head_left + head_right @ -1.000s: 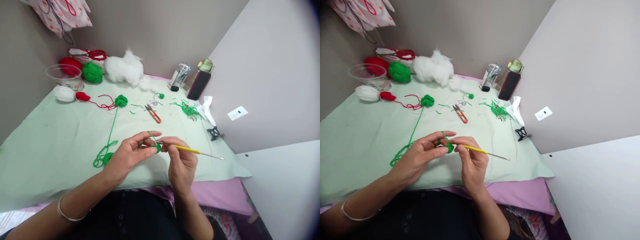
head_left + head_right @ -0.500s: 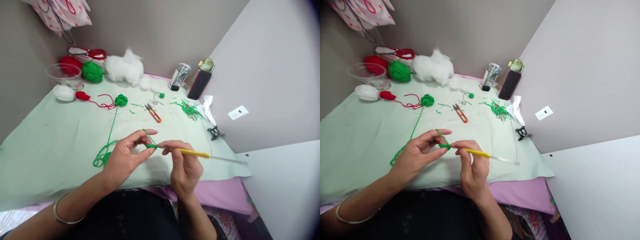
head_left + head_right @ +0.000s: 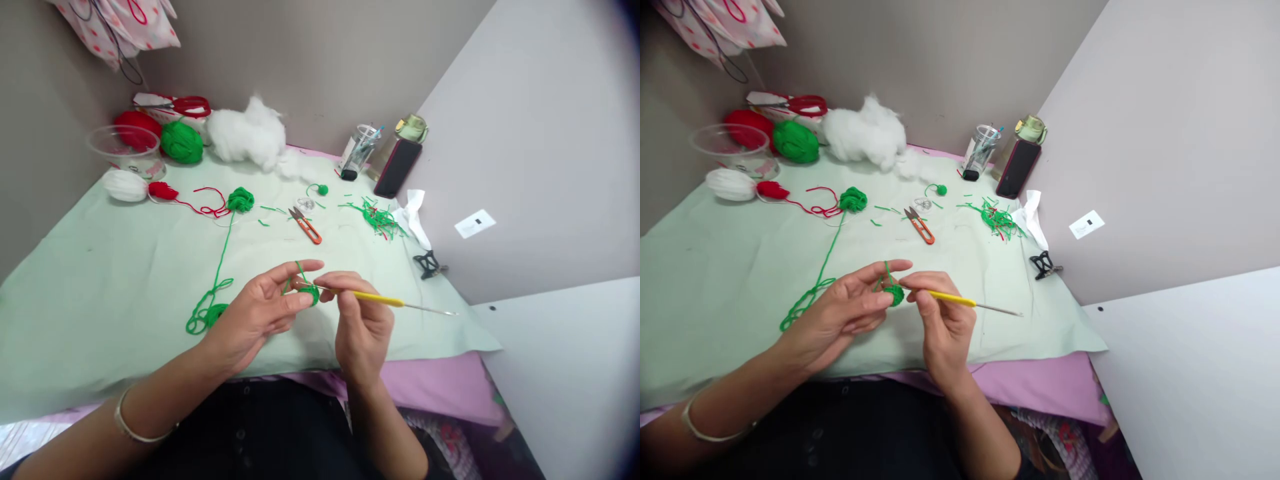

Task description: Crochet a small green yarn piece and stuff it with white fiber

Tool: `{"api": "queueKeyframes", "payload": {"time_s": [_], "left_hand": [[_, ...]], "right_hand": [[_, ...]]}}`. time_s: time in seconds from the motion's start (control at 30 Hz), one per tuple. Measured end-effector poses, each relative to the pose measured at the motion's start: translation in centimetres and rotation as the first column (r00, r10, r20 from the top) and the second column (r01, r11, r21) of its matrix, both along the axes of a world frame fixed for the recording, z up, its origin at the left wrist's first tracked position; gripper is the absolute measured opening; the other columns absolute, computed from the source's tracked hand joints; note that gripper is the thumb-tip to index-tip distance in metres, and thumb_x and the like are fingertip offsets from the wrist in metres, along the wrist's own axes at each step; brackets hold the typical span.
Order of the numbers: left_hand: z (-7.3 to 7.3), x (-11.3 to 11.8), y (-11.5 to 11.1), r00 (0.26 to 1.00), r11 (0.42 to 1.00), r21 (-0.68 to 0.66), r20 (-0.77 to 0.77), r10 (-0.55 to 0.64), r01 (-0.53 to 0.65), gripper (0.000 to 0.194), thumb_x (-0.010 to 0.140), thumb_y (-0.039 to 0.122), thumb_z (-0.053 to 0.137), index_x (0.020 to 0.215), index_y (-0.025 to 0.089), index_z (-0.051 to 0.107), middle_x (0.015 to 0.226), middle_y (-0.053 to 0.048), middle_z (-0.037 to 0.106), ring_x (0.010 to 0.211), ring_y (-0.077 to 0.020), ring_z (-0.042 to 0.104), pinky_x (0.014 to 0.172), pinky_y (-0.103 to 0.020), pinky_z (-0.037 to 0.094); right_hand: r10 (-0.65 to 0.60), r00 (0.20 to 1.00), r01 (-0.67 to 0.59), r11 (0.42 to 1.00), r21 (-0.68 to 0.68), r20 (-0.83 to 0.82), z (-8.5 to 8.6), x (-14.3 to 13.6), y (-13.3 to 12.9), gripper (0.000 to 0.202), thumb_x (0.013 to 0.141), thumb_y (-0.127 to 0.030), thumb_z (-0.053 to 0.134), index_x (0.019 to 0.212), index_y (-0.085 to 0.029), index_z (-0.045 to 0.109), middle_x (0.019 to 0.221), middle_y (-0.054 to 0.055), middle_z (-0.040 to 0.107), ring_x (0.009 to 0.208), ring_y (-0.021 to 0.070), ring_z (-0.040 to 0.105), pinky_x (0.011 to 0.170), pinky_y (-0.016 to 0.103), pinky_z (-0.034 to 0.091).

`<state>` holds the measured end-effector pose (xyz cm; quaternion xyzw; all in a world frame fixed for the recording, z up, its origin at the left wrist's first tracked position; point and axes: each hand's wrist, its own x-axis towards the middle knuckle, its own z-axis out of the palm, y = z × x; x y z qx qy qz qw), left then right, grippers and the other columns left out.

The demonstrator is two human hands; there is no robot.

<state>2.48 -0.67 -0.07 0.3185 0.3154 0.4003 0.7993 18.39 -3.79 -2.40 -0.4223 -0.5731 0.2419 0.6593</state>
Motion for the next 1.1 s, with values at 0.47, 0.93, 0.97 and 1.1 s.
{"api": "queueKeyframes", "payload": {"time_s": [0.47, 0.93, 0.97, 1.1], "left_hand": [[-0.5, 0.0, 0.4, 0.992, 0.996, -0.081, 0.119, 0.037, -0.027, 0.023, 0.082, 0.018, 0.084, 0.105, 0.014, 0.084, 0.07, 0.005, 0.048, 0.052, -0.0015, 0.021, 0.047, -0.015, 0.025], [-0.9, -0.4, 0.0, 0.985, 0.983, 0.181, -0.161, 0.062, -0.032, 0.033, 0.082, 0.028, 0.087, 0.115, 0.03, 0.084, 0.09, -0.001, 0.064, 0.09, -0.016, 0.059, 0.085, -0.026, 0.047], [-0.9, -0.5, 0.0, 0.984, 0.981, 0.193, -0.167, 0.066, -0.033, 0.033, 0.082, 0.029, 0.087, 0.115, 0.03, 0.084, 0.09, 0.0, 0.064, 0.09, -0.0159, 0.059, 0.085, -0.026, 0.047], [-0.8, -0.5, -0.2, 0.96, 0.958, 0.28, -0.248, 0.131, -0.059, 0.032, 0.083, 0.028, 0.086, 0.115, 0.028, 0.083, 0.089, -0.001, 0.066, 0.09, -0.0173, 0.06, 0.089, -0.029, 0.048]], "right_hand": [[-0.139, 0.989, 0.137, 0.99, 0.039, 0.053, -0.3, 0.3, -0.3, 0.022, 0.103, -0.021, 0.056, 0.104, -0.025, 0.077, 0.089, 0.004, 0.077, 0.072, 0.017, 0.068, 0.063, 0.033, 0.057], [0.064, 0.977, -0.098, 0.982, -0.164, -0.202, -0.1, 0.8, 0.0, 0.02, 0.105, -0.033, 0.057, 0.099, -0.024, 0.073, 0.089, 0.002, 0.078, 0.067, 0.0121, 0.065, 0.068, 0.03, 0.057], [0.062, 0.98, -0.092, 0.984, -0.153, -0.19, 0.0, 0.8, -0.1, 0.02, 0.106, -0.032, 0.056, 0.099, -0.024, 0.072, 0.09, 0.001, 0.078, 0.067, 0.0119, 0.065, 0.068, 0.03, 0.057], [-0.051, 0.994, 0.059, 0.995, -0.082, 0.093, 0.4, 0.7, -0.8, 0.02, 0.106, -0.023, 0.052, 0.104, -0.025, 0.072, 0.094, 0.001, 0.079, 0.071, 0.0132, 0.067, 0.07, 0.031, 0.056]]}}
